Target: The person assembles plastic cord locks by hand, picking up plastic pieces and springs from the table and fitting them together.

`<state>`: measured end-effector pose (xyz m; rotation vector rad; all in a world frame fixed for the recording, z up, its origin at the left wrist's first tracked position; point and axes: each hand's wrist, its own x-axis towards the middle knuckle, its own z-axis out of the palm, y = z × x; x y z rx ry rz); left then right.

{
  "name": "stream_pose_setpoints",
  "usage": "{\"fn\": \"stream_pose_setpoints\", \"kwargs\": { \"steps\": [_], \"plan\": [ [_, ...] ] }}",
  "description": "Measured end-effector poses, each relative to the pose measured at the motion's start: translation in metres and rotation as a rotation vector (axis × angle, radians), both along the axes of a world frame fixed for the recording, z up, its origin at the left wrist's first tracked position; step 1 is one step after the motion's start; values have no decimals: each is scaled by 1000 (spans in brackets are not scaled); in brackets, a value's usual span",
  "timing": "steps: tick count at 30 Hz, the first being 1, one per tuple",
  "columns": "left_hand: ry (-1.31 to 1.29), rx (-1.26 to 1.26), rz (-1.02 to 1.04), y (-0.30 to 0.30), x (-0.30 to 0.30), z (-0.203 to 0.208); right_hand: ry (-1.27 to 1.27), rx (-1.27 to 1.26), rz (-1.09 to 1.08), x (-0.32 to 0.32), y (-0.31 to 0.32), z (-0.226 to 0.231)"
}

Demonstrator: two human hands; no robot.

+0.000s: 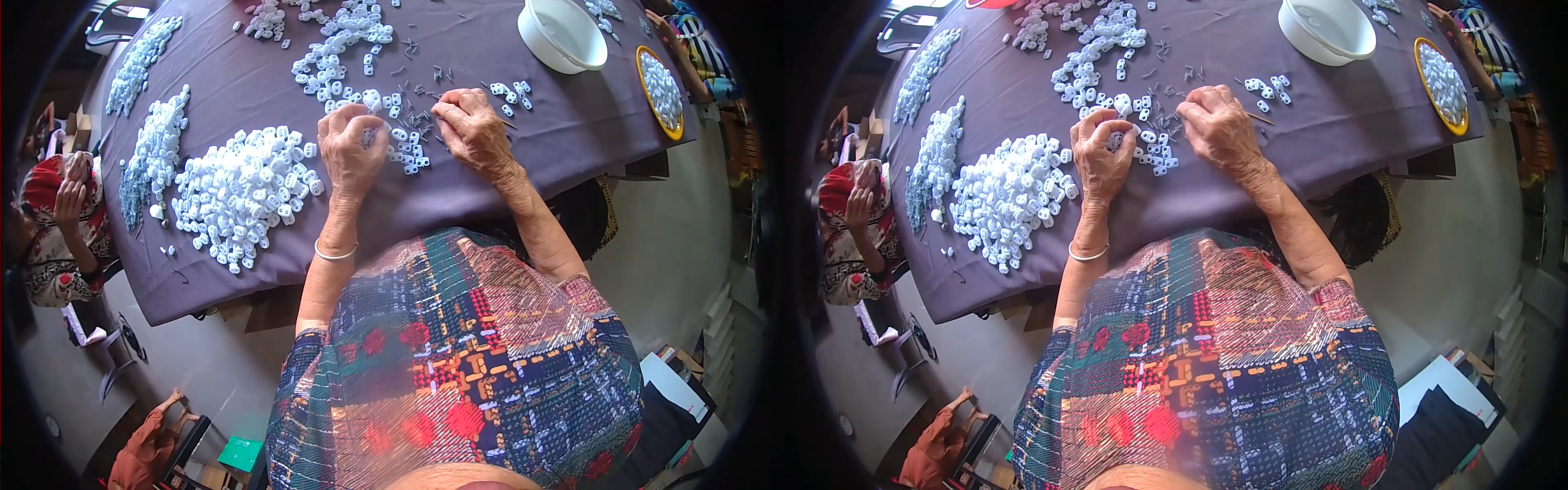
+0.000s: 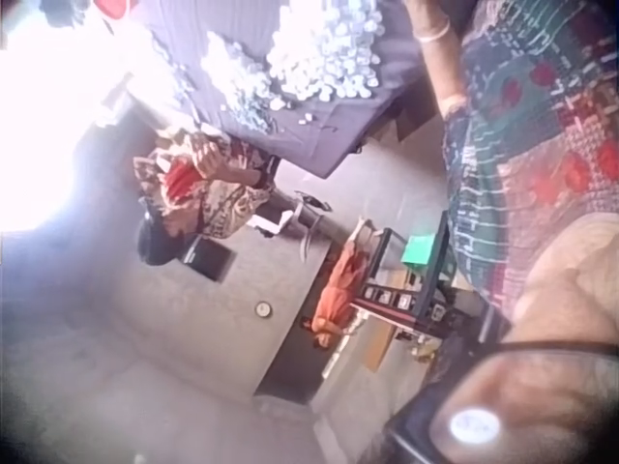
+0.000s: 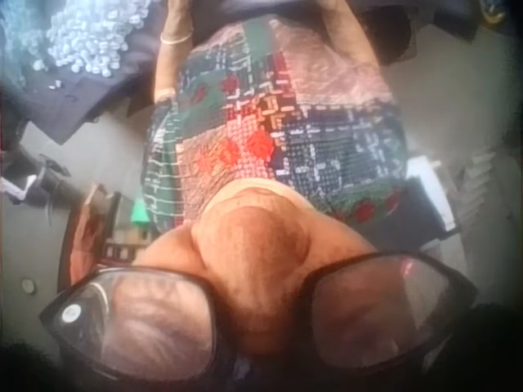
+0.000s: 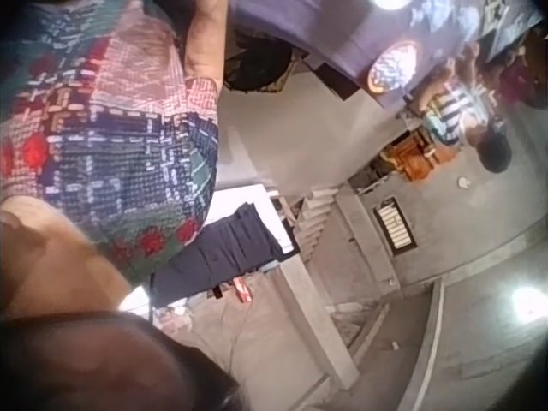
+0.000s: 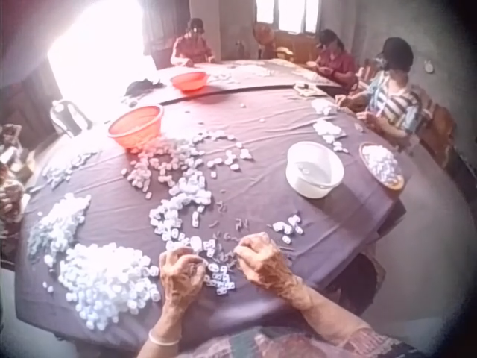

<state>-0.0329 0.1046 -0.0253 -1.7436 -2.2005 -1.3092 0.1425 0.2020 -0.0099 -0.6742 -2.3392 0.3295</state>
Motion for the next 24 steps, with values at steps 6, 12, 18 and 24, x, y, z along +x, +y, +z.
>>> {"fn": "stream_pose_setpoints", "kwargs": {
  "steps": [6,12,18,24],
  "plan": [
    [6,31,4,-1,-1,0,-168,-6,-42,-9,-1,-1],
    [-2,33,10,-2,-3,-2,-105,-44,-69,0,6,1],
    [-1,33,17,2,-3,0,-160,-34,51,-16,2,-2],
    [-15,42,14,-2,-2,-1,-158,-39,-72,-9,11,1]
  ]
}}
